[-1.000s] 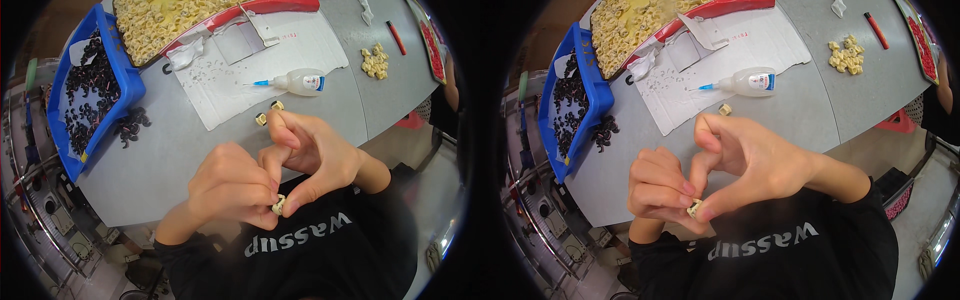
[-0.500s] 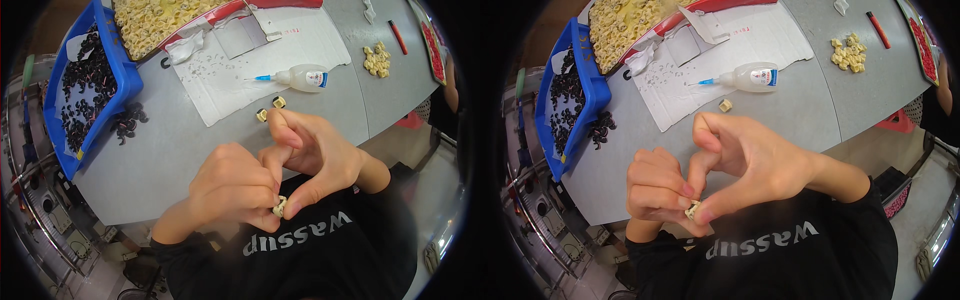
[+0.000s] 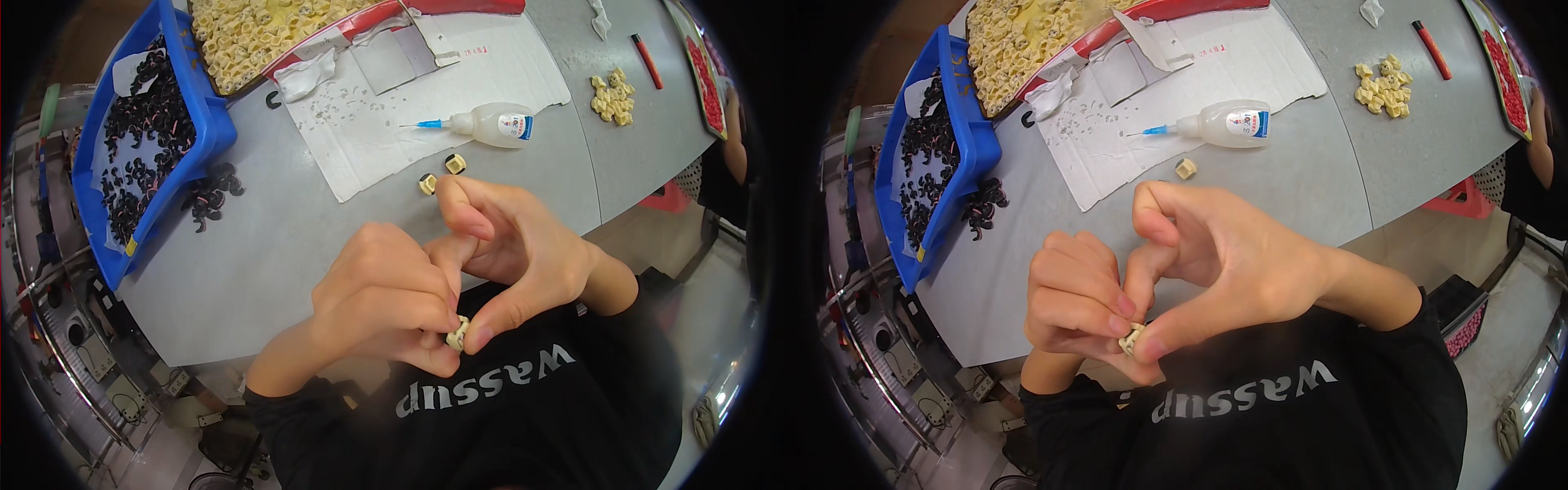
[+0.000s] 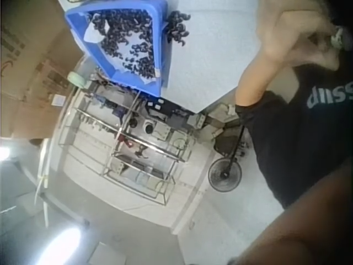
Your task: The recorder is gluing small yellow components into black plastic toy bases at a factory workbench.
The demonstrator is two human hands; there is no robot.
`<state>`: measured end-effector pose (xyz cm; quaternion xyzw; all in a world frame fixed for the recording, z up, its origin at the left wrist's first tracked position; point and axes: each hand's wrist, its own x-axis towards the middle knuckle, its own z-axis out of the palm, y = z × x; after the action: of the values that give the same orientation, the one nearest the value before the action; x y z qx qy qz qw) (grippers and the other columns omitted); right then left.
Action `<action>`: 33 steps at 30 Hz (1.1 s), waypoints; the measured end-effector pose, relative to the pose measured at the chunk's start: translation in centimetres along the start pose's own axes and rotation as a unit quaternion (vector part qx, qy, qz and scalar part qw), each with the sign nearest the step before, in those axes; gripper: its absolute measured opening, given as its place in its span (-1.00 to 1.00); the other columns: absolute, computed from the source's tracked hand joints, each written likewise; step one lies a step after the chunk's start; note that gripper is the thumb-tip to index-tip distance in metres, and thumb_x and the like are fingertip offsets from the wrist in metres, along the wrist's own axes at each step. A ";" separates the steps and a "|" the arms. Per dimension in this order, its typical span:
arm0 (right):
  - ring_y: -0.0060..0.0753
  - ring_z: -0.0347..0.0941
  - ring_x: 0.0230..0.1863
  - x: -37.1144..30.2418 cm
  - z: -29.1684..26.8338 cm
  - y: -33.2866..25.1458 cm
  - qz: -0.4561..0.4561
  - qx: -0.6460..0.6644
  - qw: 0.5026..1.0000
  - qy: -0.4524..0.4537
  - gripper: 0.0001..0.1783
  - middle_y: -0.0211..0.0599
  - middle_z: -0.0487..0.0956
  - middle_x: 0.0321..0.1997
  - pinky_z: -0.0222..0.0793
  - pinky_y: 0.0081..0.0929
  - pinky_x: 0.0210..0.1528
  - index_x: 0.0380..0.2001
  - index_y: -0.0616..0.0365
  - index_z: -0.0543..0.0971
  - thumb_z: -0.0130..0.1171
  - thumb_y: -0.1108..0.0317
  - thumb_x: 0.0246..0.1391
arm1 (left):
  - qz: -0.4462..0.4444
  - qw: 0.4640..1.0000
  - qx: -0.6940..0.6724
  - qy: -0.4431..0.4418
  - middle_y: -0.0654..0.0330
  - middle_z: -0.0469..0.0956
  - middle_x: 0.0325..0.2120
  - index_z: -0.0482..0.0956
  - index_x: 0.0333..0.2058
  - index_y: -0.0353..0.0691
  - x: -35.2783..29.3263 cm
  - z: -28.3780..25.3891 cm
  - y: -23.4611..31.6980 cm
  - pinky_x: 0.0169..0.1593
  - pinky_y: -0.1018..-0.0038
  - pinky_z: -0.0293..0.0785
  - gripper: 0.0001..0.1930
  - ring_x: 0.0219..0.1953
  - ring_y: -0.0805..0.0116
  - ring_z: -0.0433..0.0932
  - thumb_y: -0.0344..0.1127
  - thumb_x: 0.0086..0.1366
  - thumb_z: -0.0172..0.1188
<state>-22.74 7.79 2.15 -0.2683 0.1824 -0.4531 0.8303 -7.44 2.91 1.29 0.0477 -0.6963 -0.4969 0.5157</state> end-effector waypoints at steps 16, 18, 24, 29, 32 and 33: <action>-0.36 0.41 -0.31 -0.3 -0.1 -0.2 0.004 -0.032 0.999 0.004 -0.33 -0.14 0.52 -0.48 0.24 -0.51 -0.18 -0.47 0.06 0.01 0.34 0.70 -0.39 | -0.045 0.993 -0.015 -0.107 0.32 0.30 -0.82 0.33 -0.71 -0.21 0.8 -0.6 0.4 -0.79 0.56 0.09 -0.71 -0.84 0.41 0.24 -0.29 -0.04 0.28; -0.36 0.41 -0.31 -0.3 -0.2 -0.2 -0.002 -0.035 0.999 0.000 -0.33 -0.14 0.52 -0.48 0.24 -0.51 -0.18 -0.47 0.06 0.01 0.34 0.70 -0.39 | -0.045 0.991 -0.019 -0.122 0.31 0.30 -0.82 0.33 -0.72 -0.21 0.7 -0.5 0.3 -0.79 0.56 0.09 -0.69 -0.84 0.41 0.24 -0.26 -0.02 0.29; -0.33 0.44 -0.27 -0.3 0.0 -0.3 -0.024 -0.043 0.999 -0.002 -0.34 -0.15 0.52 -0.46 0.30 -0.49 -0.19 -0.47 0.06 0.01 0.32 0.73 -0.39 | -0.027 0.996 -0.010 -0.090 0.28 0.37 -0.75 0.39 -0.62 -0.22 0.2 -0.5 -0.2 -0.71 0.57 0.18 -0.71 -0.77 0.42 0.31 -0.21 -0.06 0.34; -0.40 0.42 -0.19 0.1 1.4 -0.3 0.017 0.143 0.976 0.165 -0.63 -0.02 0.51 -0.36 0.22 -0.52 -0.05 -0.50 0.08 0.09 0.14 0.52 -0.04 | -0.168 0.984 -0.007 0.064 0.18 0.41 -0.40 0.43 -0.38 -0.29 -1.2 -0.7 -0.7 -0.26 0.57 0.29 -0.64 -0.38 0.46 0.34 -0.50 -0.23 0.35; -0.27 0.44 -0.11 0.1 1.9 1.0 -0.013 0.152 0.969 0.195 -0.74 -0.24 0.46 -0.30 0.40 -0.44 -0.19 -0.46 0.05 0.17 0.08 0.46 -0.02 | -0.211 0.974 -0.055 0.065 0.18 0.38 -0.40 0.41 -0.35 -0.30 -0.9 -0.6 -0.6 -0.22 0.57 0.28 -0.63 -0.35 0.47 0.33 -0.57 -0.23 0.27; -0.27 0.43 -0.10 0.2 1.9 1.3 -0.022 0.181 0.958 0.220 -0.74 -0.26 0.45 -0.28 0.39 -0.43 -0.18 -0.46 0.05 0.17 0.08 0.47 -0.02 | -0.233 0.967 -0.079 0.072 0.18 0.38 -0.39 0.41 -0.34 -0.31 -0.8 -0.5 -0.6 -0.23 0.57 0.28 -0.63 -0.36 0.47 0.33 -0.57 -0.22 0.27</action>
<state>-20.74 8.78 2.87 -0.0112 0.2699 -0.5441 0.7943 -6.95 2.76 0.33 0.2033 -0.5858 -0.6518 0.4367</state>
